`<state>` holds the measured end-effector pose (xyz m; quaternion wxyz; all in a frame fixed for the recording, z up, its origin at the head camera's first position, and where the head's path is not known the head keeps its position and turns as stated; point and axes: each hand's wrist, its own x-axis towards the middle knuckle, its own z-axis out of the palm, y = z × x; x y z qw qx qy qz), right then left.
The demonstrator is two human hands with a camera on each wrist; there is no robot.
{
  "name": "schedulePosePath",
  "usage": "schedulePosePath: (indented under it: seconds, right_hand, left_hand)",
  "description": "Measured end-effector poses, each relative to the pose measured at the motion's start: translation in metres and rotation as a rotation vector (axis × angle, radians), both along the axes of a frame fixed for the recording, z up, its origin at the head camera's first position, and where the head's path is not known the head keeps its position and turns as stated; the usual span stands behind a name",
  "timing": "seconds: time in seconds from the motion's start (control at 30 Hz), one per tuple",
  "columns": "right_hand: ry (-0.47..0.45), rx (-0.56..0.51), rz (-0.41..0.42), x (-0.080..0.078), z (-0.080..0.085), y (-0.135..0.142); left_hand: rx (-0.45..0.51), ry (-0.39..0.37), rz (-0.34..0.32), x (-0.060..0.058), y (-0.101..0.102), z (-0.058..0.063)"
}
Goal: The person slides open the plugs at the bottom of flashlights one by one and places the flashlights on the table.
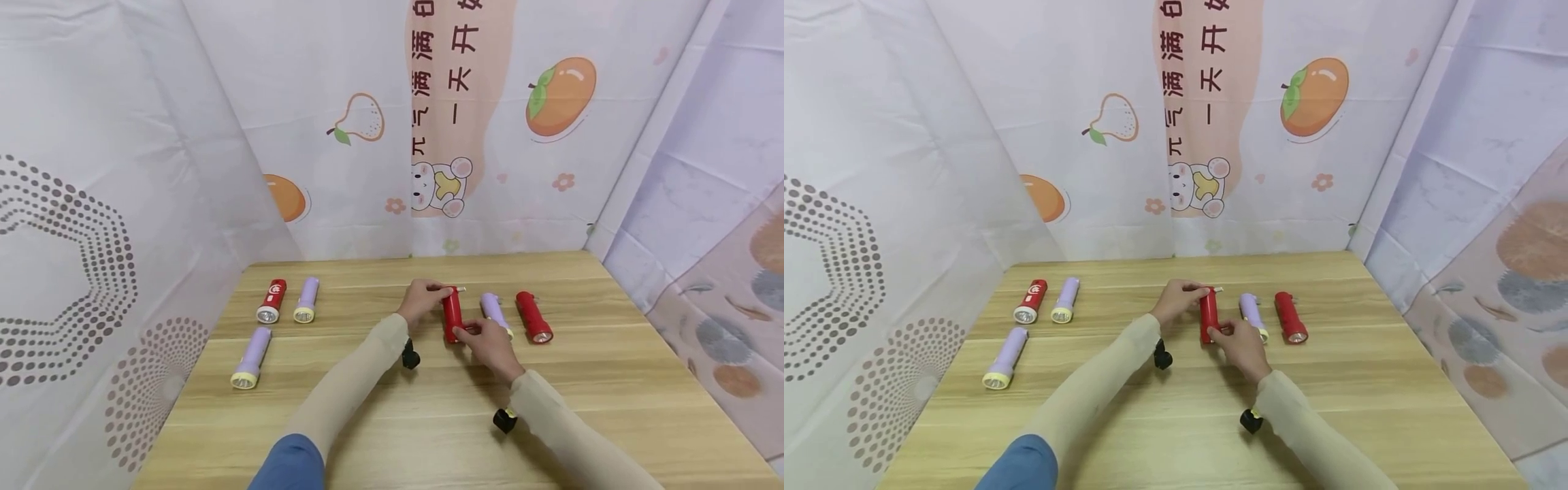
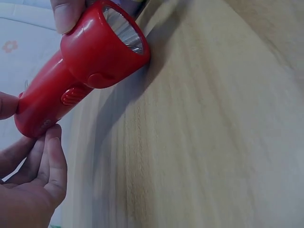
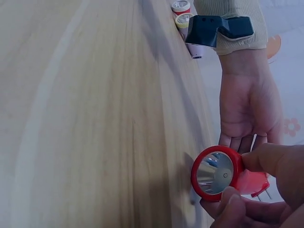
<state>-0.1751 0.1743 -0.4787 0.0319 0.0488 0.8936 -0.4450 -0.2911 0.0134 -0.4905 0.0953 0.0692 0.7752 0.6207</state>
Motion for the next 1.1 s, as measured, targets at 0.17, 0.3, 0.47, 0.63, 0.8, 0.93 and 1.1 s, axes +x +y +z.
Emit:
schedulePosePath:
  seconds: [0.17,0.3,0.47,0.63,0.8,0.93,1.1]
  right_hand:
    - [-0.003,-0.009,-0.024,-0.004,0.000,0.001]
    - [-0.003,-0.011,-0.032,-0.006,0.000,0.001]
    - [-0.012,-0.014,-0.033,-0.007,0.001,0.001]
    - [-0.020,-0.013,-0.020,-0.008,0.003,0.002]
    - [-0.018,-0.004,-0.008,-0.011,0.004,0.004]
    - [-0.026,-0.010,0.004,-0.012,0.002,0.004]
    - [-0.030,-0.010,0.015,-0.013,0.001,0.005]
  left_hand:
    - [0.015,-0.020,-0.002,-0.004,0.004,-0.002]
    - [-0.011,-0.043,0.020,-0.006,0.004,-0.003]
    - [-0.056,-0.065,0.032,-0.007,0.004,-0.006]
    - [-0.072,-0.079,0.021,-0.009,0.004,-0.008]
    - [-0.105,-0.063,0.021,-0.010,0.005,-0.007]
    - [-0.162,-0.038,0.015,-0.007,0.006,-0.006]
    - [-0.188,-0.026,0.018,-0.006,0.007,-0.008]
